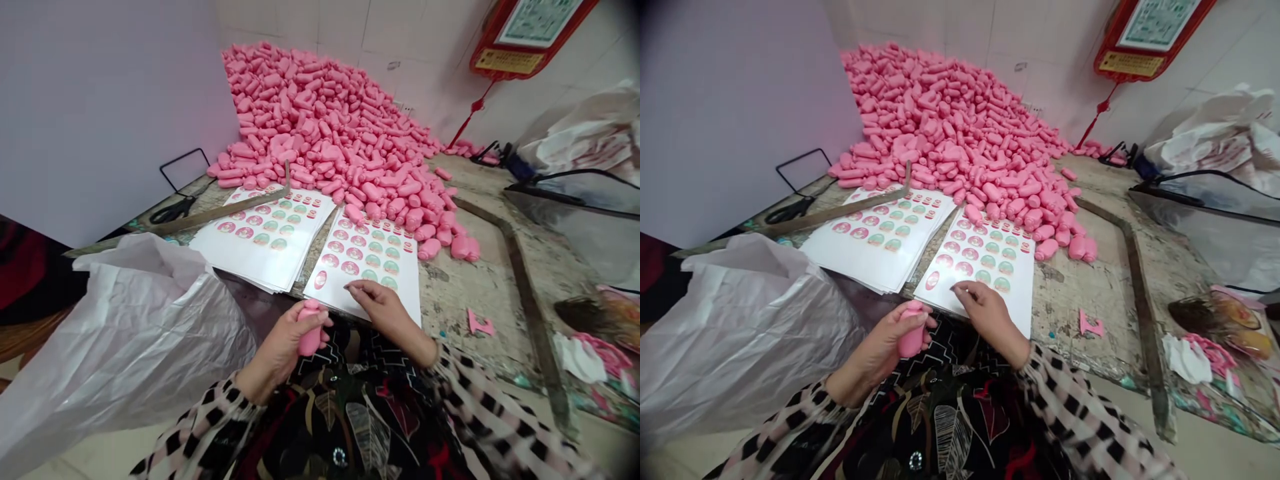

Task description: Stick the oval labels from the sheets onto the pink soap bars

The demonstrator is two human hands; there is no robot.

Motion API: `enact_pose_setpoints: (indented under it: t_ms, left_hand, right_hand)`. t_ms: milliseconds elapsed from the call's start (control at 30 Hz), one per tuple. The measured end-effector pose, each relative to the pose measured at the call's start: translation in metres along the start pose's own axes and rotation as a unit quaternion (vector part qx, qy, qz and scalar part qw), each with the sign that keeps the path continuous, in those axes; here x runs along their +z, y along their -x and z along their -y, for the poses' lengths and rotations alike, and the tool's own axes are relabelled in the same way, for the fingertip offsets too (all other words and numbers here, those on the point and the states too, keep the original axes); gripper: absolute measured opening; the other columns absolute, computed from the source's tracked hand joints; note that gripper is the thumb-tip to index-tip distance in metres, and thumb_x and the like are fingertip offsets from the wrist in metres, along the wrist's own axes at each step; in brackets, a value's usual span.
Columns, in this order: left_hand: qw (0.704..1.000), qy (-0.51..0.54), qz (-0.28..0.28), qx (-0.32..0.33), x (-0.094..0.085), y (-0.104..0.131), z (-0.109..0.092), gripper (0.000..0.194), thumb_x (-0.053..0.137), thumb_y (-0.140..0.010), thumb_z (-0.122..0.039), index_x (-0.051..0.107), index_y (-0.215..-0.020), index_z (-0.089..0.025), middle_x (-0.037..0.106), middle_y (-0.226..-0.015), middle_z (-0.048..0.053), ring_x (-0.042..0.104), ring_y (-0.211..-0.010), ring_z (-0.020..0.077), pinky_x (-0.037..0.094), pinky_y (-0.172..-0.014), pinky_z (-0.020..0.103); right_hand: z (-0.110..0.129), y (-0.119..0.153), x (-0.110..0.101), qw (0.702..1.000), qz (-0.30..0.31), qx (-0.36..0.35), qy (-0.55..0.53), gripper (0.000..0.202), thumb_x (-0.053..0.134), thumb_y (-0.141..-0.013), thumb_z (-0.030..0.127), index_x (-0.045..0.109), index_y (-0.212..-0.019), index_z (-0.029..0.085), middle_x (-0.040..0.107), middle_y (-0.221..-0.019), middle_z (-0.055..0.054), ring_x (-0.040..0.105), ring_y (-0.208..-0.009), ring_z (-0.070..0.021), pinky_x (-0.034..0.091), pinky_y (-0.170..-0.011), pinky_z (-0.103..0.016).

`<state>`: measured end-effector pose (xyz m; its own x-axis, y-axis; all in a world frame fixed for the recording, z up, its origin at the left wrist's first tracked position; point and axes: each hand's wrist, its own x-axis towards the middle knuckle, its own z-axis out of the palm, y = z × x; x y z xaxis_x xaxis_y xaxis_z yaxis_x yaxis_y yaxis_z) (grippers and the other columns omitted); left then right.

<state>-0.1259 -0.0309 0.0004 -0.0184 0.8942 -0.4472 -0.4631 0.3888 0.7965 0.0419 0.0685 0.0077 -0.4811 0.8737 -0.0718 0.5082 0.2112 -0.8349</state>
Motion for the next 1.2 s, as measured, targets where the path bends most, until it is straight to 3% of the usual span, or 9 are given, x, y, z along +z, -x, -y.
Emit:
enact_pose_setpoints:
  t_ms: [100, 167, 233, 333, 467, 600, 767, 900, 1200]
  left_hand:
    - [0.979, -0.175, -0.058, 0.086, -0.011, 0.001, 0.002, 0.026, 0.068, -0.068, -0.034, 0.054, -0.080, -0.017, 0.056, -0.066, -0.002, 0.053, -0.058, 0.0106, 0.044, -0.058, 0.024]
    - [0.930, -0.313, -0.080, 0.176, -0.013, 0.000, 0.004, 0.020, 0.064, -0.070, -0.033, 0.059, -0.082, -0.018, 0.060, -0.079, 0.001, 0.057, -0.074, 0.0151, 0.045, -0.072, 0.028]
    - [0.868, -0.427, -0.082, 0.242, -0.014, -0.003, 0.005, 0.026, 0.059, -0.074, -0.029, 0.061, -0.098, -0.020, 0.058, -0.108, 0.006, 0.054, -0.099, 0.0197, 0.041, -0.089, 0.033]
    - [0.799, -0.544, -0.061, 0.249, -0.014, -0.009, 0.008, 0.047, 0.051, -0.079, -0.025, 0.047, -0.126, -0.021, 0.035, -0.140, 0.007, 0.041, -0.121, 0.0222, 0.034, -0.100, 0.035]
    - [0.740, -0.634, -0.047, 0.220, -0.014, -0.015, 0.016, 0.051, 0.048, -0.081, -0.022, 0.040, -0.132, -0.023, 0.016, -0.148, 0.007, 0.043, -0.120, 0.0263, 0.038, -0.095, 0.036]
    - [0.706, -0.672, -0.060, 0.215, -0.014, -0.017, 0.021, 0.051, 0.045, -0.083, -0.021, 0.037, -0.133, -0.027, 0.011, -0.149, 0.007, 0.052, -0.109, 0.0264, 0.042, -0.088, 0.037]
    - [0.688, -0.690, -0.066, 0.213, -0.013, -0.017, 0.023, 0.051, 0.043, -0.084, -0.023, 0.035, -0.134, -0.029, 0.010, -0.149, 0.011, 0.057, -0.099, 0.0267, 0.044, -0.082, 0.039]
    - [0.679, -0.698, -0.070, 0.215, -0.011, -0.020, 0.024, 0.050, 0.041, -0.086, -0.025, 0.033, -0.135, -0.029, 0.008, -0.149, 0.013, 0.057, -0.100, 0.0274, 0.045, -0.081, 0.039]
    - [0.613, -0.752, -0.093, 0.224, -0.010, -0.023, 0.032, 0.051, 0.039, -0.088, -0.027, 0.027, -0.137, -0.031, 0.006, -0.148, 0.016, 0.060, -0.090, 0.0226, 0.047, -0.074, 0.035]
  right_hand:
    - [-0.001, -0.024, 0.011, 0.990, -0.036, -0.008, 0.137, 0.023, 0.045, -0.084, 0.035, 0.064, -0.090, 0.024, 0.061, -0.090, -0.002, 0.053, -0.086, -0.0177, 0.038, -0.075, -0.029]
    - [0.003, -0.033, 0.020, 0.978, -0.049, -0.013, 0.204, 0.022, 0.043, -0.085, 0.032, 0.062, -0.093, 0.025, 0.060, -0.092, -0.002, 0.053, -0.083, -0.0161, 0.037, -0.072, -0.027]
    - [0.008, -0.036, 0.027, 0.966, -0.059, -0.019, 0.251, 0.022, 0.041, -0.086, 0.030, 0.060, -0.096, 0.024, 0.058, -0.095, -0.002, 0.054, -0.083, -0.0151, 0.036, -0.069, -0.026]
    - [0.014, -0.038, 0.033, 0.948, -0.061, -0.019, 0.313, 0.023, 0.038, -0.089, 0.031, 0.057, -0.098, 0.024, 0.056, -0.098, -0.004, 0.054, -0.084, -0.0158, 0.035, -0.066, -0.026]
    - [0.014, -0.039, 0.036, 0.929, -0.058, -0.023, 0.365, 0.026, 0.032, -0.091, 0.034, 0.056, -0.098, 0.024, 0.054, -0.098, -0.004, 0.055, -0.080, -0.0163, 0.033, -0.061, -0.027]
    - [0.014, -0.041, 0.035, 0.917, -0.041, -0.025, 0.397, 0.029, 0.031, -0.092, 0.036, 0.056, -0.097, 0.023, 0.054, -0.096, -0.005, 0.055, -0.077, -0.0160, 0.032, -0.058, -0.027]
    - [0.015, -0.040, 0.034, 0.916, -0.024, -0.031, 0.399, 0.029, 0.031, -0.092, 0.036, 0.057, -0.097, 0.023, 0.054, -0.096, -0.005, 0.054, -0.079, -0.0156, 0.033, -0.062, -0.026]
    - [0.013, -0.035, 0.037, 0.923, -0.027, -0.045, 0.381, 0.028, 0.032, -0.092, 0.034, 0.058, -0.094, 0.023, 0.054, -0.095, -0.004, 0.054, -0.079, -0.0149, 0.033, -0.063, -0.025]
    - [0.005, -0.038, 0.034, 0.955, -0.019, -0.059, 0.290, 0.017, 0.043, -0.087, 0.028, 0.059, -0.090, 0.023, 0.054, -0.091, -0.003, 0.052, -0.080, -0.0135, 0.034, -0.066, -0.023]
